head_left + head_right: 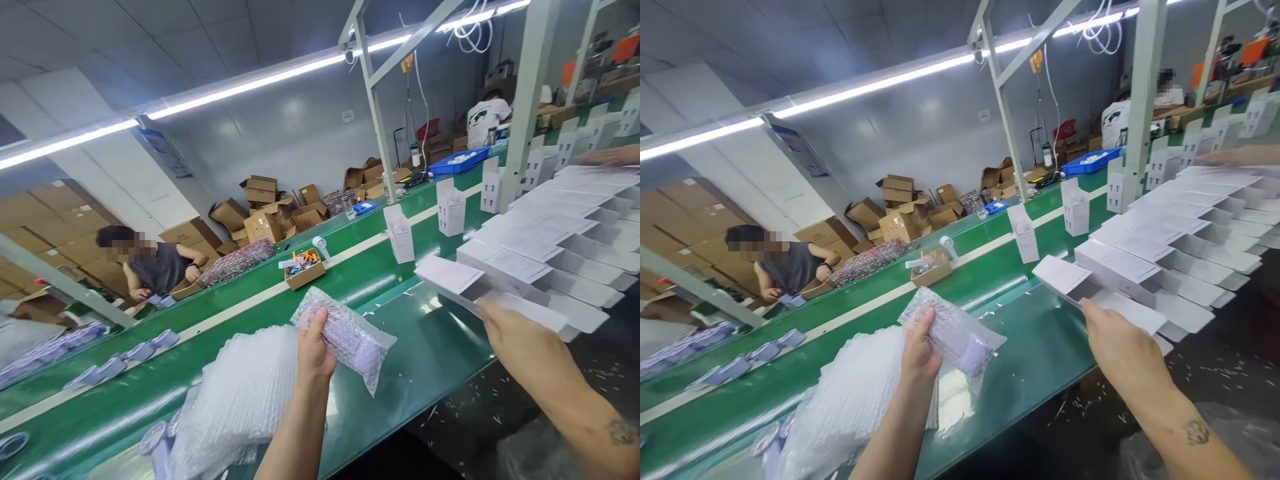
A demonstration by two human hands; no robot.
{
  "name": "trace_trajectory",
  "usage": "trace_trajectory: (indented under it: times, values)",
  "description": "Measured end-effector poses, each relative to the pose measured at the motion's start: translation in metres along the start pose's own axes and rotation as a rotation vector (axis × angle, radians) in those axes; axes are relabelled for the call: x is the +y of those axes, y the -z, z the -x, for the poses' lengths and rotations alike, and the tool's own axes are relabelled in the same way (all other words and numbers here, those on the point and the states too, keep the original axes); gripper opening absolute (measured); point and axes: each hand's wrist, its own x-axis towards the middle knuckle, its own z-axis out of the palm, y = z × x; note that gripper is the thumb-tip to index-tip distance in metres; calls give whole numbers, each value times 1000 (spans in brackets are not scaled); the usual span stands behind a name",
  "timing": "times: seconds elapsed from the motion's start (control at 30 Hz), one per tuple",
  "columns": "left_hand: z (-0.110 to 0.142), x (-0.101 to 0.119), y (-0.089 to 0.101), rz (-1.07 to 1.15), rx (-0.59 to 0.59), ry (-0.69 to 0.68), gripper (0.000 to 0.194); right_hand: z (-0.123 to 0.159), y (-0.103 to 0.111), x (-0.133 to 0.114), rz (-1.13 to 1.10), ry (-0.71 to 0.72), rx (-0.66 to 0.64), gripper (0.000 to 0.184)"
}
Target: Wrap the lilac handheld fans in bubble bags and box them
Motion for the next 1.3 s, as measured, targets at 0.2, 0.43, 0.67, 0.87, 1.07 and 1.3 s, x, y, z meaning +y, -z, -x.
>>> trace_trajectory:
  times: [0.2, 0.43, 0.67, 0.87, 1.07, 1.3]
  values:
    - [-20, 43, -4, 214, 157, -117, 19, -34, -25, -85, 416, 808, -141, 52]
    - [-33, 22, -3, -100, 250, -533, 35, -52, -85, -122, -208, 984, -346, 27]
    - [-28, 5, -9, -1213, -35, -971, 28, -44, -136, -124, -590, 797, -286, 45]
    - [-15, 4, -23, -1795, -249, -1023, 43, -39, -151, -117, -680, 726, -288, 51]
    - [-6, 11, -9, -1989, -279, -714, 47, -49, -164, -108, -632, 730, -309, 60]
    - [-4, 16, 11, -1929, -452, -637, 48, -51, -156, -111, -643, 616, -412, 62]
